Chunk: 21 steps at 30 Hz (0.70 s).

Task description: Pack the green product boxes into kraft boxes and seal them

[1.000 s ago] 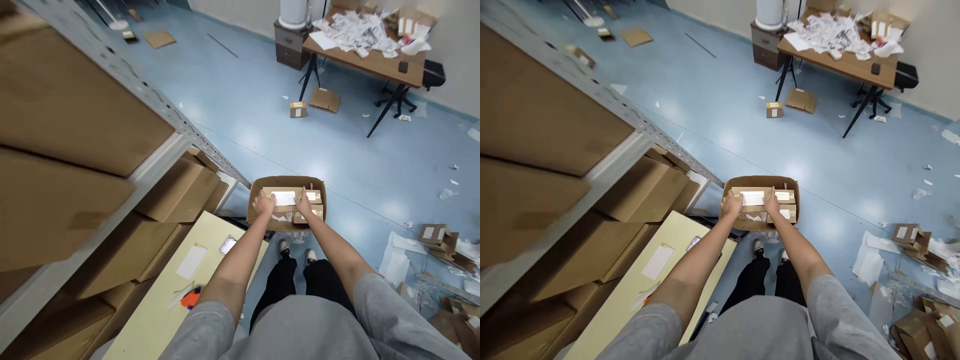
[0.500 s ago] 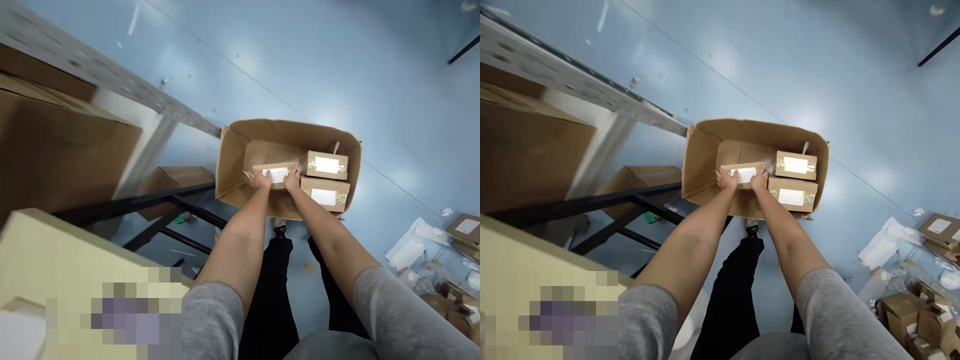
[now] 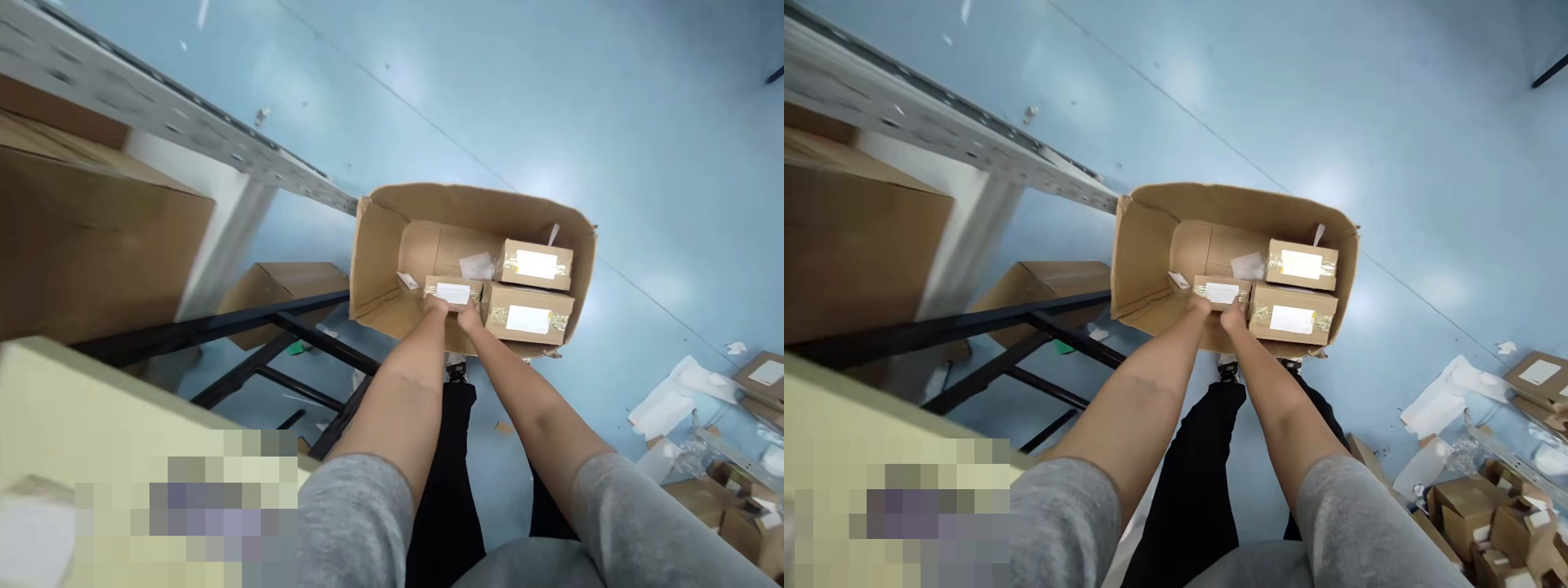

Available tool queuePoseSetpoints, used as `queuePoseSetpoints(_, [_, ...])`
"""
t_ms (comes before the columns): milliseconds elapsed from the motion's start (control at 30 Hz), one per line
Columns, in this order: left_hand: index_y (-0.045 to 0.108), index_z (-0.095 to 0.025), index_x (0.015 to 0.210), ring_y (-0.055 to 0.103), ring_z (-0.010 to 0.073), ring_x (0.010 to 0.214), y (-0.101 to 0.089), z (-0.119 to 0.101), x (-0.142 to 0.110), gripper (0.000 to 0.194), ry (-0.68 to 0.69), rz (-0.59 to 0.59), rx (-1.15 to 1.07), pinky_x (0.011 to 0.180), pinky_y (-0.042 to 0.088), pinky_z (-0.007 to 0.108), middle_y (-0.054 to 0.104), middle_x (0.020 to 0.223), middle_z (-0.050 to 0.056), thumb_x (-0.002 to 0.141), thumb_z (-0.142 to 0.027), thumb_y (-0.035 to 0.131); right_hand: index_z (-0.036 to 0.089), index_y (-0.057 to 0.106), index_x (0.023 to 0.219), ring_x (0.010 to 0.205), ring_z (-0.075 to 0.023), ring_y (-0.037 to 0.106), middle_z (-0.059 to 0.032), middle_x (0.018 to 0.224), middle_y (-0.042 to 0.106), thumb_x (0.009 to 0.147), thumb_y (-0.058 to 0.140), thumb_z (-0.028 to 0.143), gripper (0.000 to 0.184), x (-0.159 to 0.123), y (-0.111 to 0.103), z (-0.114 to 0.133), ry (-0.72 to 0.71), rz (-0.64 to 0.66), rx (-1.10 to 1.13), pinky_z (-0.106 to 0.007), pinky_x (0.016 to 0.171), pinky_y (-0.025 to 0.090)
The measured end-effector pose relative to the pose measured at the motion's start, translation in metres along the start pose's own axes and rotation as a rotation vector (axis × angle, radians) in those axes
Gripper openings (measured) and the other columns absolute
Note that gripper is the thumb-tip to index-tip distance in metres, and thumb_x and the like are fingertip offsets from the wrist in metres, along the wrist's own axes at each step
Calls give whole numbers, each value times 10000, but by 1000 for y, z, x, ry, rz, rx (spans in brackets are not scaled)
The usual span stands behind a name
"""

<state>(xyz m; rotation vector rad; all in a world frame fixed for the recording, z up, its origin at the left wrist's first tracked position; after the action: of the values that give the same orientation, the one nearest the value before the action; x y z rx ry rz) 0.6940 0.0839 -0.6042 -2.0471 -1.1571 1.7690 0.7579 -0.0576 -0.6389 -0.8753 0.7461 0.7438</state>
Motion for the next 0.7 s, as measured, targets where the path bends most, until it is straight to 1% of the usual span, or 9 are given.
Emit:
queuePoseSetpoints(67, [737,1,1162,701,375,1314,-21,-15,-52,235,-63,-20,-102,1053,535,428,738,1307,328,976,-89,627,140,648,1529,1435,-372,609,-220,1516,659,883,735,295,670,-39,-22,19,-112,1,76,-549,1265,449])
queuePoseSetpoints(133, [763,-26,1082,718,364,1269,-46,-37,-113,227,-96,-43,-228,970,555,394,767,1238,307,1034,-136,570,160,760,1351,1300,-343,704,-198,1338,763,915,685,326,473,-86,-54,40,-207,-14,158,-548,1206,511])
queuePoseSetpoints(200, [783,-50,1028,735,351,1232,-71,-62,-178,272,-113,-34,-373,902,567,349,784,1183,284,1053,-187,549,186,804,1216,1206,-323,752,-168,1231,804,924,655,367,374,-137,-94,59,-287,-52,230,-535,1142,564])
queuePoseSetpoints(300, [811,-89,1062,791,269,1026,-113,-97,-276,400,-103,51,-608,819,593,304,805,1082,226,1093,-288,465,198,810,1173,1048,-304,789,-152,1204,813,902,684,425,375,-219,-163,90,-401,-134,350,-503,1014,635])
queuePoseSetpoints(400, [829,-131,1102,777,187,865,-162,-112,-363,469,-45,228,-881,783,594,264,814,1087,182,1113,-392,440,196,784,1287,983,-277,783,-162,1270,790,899,734,469,477,-303,-228,131,-569,-165,393,-447,907,666])
queuePoseSetpoints(467, [831,-142,1111,759,167,881,-195,-111,-412,510,2,421,-1073,770,575,242,814,1178,173,1131,-440,417,218,771,1341,996,-256,774,-145,1277,781,926,746,484,493,-357,-258,163,-721,-100,357,-418,901,665])
queuePoseSetpoints(533, [827,-143,1133,749,175,949,-228,-98,-454,546,58,543,-1154,770,558,238,804,1263,167,1143,-481,399,244,794,1312,999,-243,769,-119,1234,781,947,766,479,435,-407,-276,193,-885,17,287,-402,913,656])
queuePoseSetpoints(600, [823,-137,1158,745,196,1011,-259,-76,-488,549,101,539,-1163,783,550,246,803,1275,166,1141,-511,421,257,838,1223,990,-247,763,-104,1161,787,950,800,465,346,-453,-281,215,-1019,139,211,-396,897,649])
queuePoseSetpoints(700, [813,-129,1189,751,219,1045,-292,-28,-535,506,83,462,-1257,783,553,258,816,1184,165,1133,-493,465,253,881,1084,922,-255,758,-96,1030,797,954,821,479,268,-508,-271,228,-1145,315,143,-392,833,645])
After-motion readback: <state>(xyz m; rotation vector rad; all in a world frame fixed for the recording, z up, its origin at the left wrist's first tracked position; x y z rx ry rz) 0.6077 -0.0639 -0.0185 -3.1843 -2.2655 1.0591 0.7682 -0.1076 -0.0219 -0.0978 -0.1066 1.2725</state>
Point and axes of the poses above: each hand's wrist, its own x-axis towards the middle knuckle, its own y-axis out of the palm, z = x × y, the point moved 5 cm from there along x, towards the middle knuckle
